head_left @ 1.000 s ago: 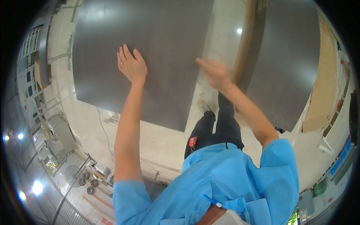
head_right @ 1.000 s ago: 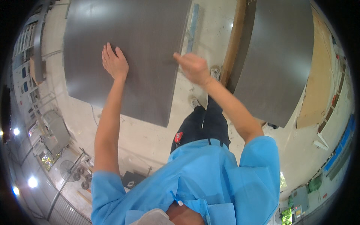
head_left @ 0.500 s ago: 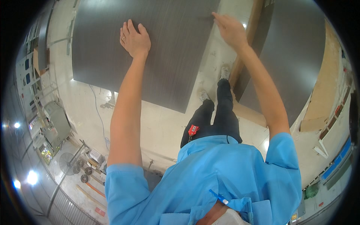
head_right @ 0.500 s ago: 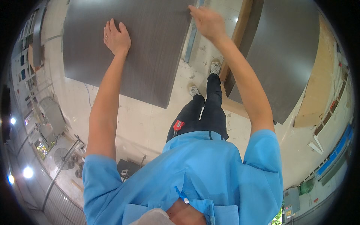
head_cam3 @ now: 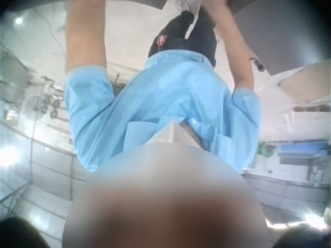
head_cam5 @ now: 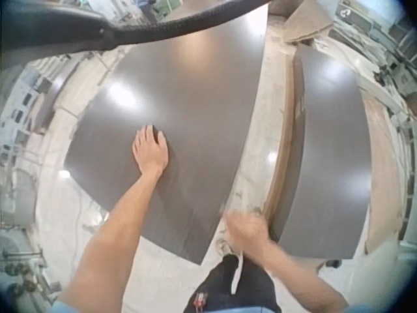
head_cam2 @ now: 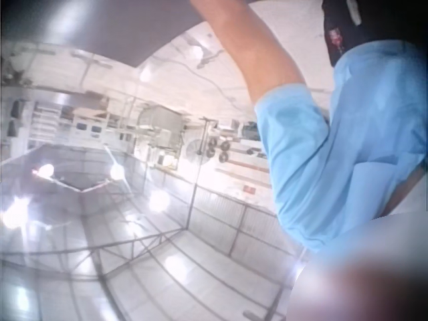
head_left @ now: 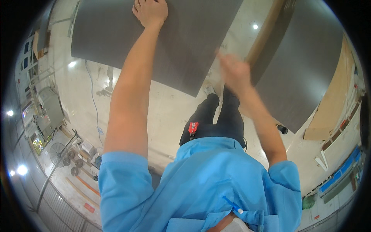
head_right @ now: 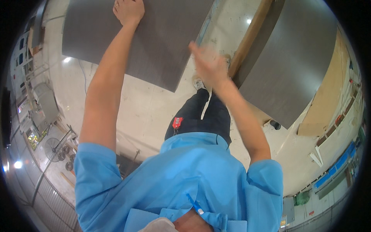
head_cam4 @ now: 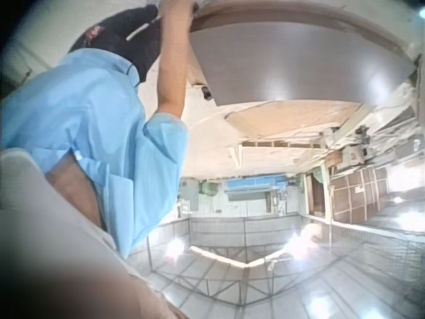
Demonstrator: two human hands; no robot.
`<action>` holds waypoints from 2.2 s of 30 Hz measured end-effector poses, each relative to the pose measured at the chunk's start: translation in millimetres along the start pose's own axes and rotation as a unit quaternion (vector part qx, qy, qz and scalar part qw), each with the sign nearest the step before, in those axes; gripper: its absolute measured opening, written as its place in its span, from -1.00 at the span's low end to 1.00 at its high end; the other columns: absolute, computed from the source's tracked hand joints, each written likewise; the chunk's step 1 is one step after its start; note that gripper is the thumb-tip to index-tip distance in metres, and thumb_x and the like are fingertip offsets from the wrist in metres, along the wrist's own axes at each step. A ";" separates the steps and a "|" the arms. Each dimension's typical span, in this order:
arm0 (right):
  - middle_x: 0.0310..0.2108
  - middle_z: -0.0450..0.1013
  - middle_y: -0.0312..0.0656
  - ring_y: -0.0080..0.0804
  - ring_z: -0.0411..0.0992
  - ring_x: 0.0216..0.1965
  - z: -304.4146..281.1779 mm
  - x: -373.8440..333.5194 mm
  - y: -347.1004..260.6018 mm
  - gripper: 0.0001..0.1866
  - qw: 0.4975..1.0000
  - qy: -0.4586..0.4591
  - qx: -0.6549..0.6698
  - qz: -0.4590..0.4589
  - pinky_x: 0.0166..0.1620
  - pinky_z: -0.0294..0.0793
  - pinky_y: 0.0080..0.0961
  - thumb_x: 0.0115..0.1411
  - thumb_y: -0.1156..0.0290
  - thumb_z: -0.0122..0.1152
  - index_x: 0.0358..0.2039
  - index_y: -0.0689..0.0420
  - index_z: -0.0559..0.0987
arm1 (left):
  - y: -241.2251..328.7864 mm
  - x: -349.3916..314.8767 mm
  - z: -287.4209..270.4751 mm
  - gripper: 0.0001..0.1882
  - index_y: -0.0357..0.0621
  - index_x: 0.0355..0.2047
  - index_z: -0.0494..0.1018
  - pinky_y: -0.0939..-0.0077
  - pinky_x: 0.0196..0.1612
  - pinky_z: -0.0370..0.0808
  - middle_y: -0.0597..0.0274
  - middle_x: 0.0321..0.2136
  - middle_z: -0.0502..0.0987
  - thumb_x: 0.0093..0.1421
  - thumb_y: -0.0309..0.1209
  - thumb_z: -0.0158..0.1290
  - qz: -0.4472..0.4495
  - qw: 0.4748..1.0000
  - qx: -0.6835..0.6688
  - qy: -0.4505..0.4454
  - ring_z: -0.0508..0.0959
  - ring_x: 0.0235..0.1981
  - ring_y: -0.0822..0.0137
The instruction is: The person scrapes the edges of a large gray sheet with a small metal tool, repeatedly running the tool along the perimeter to remove residue or burrs. The person holds the sheet steady with one hand while scraping with the other, occasionally repositioning the sheet to access different edges.
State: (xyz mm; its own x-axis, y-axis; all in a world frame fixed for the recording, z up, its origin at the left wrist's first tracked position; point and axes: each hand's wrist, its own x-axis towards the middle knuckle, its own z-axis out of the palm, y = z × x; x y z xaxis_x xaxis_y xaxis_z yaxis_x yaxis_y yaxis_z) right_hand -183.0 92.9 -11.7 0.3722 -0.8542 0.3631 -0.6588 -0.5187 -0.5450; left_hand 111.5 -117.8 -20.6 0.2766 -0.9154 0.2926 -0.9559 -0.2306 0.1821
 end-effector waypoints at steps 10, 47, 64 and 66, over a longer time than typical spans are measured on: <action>-0.46 0.51 -0.22 -0.33 0.54 -0.40 19.0 -63.3 -76.3 -0.56 0.986 -0.072 0.142 -0.041 -0.43 0.53 -0.32 0.15 0.54 0.35 0.08 0.23 0.67 | -1.7 -2.4 -8.8 -0.33 -0.05 0.51 0.27 -0.01 0.60 -0.01 0.06 0.52 0.26 0.55 0.03 -0.20 0.018 0.999 -0.041 -0.014 0.13 0.59 0.01; -0.33 0.59 -0.22 -0.24 0.57 -0.37 12.4 62.9 72.9 -0.43 0.996 0.058 0.072 0.019 -0.31 0.60 -0.32 0.20 0.65 0.25 0.21 -0.07 0.66 | -5.0 -4.0 -9.8 -0.32 -0.11 0.53 0.20 -0.09 0.61 -0.05 0.01 0.54 0.20 0.56 0.00 -0.22 0.013 0.998 -0.043 -0.033 0.07 0.60 -0.04; -0.45 0.48 -0.21 -0.24 0.53 -0.43 22.2 0.2 2.6 -0.64 0.997 0.049 0.042 0.044 -0.45 0.52 -0.25 0.37 0.46 0.23 0.16 0.05 0.65 | 0.6 -8.6 -9.9 -0.32 -0.13 0.51 0.22 0.00 0.61 -0.04 0.01 0.54 0.20 0.54 0.00 -0.18 0.008 0.998 -0.053 -0.045 0.09 0.59 0.02; -0.47 0.45 -0.22 -0.24 0.51 -0.44 38.8 -19.5 -23.6 -0.60 0.999 0.034 0.038 0.009 -0.45 0.51 -0.25 0.33 0.45 0.23 0.18 0.06 0.63 | 0.3 -5.3 -7.7 -0.31 -0.13 0.52 0.22 0.01 0.61 -0.04 0.01 0.54 0.20 0.54 0.01 -0.17 0.023 0.997 -0.052 -0.047 0.09 0.59 0.01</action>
State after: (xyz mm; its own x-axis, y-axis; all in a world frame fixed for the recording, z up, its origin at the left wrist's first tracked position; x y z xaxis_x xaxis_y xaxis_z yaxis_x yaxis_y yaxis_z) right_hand -149.3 120.3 -35.2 0.3138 -0.8607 0.4009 -0.6124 -0.5062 -0.6072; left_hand 110.5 -110.5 -14.9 0.2177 -0.9523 0.2136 -0.9506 -0.1573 0.2678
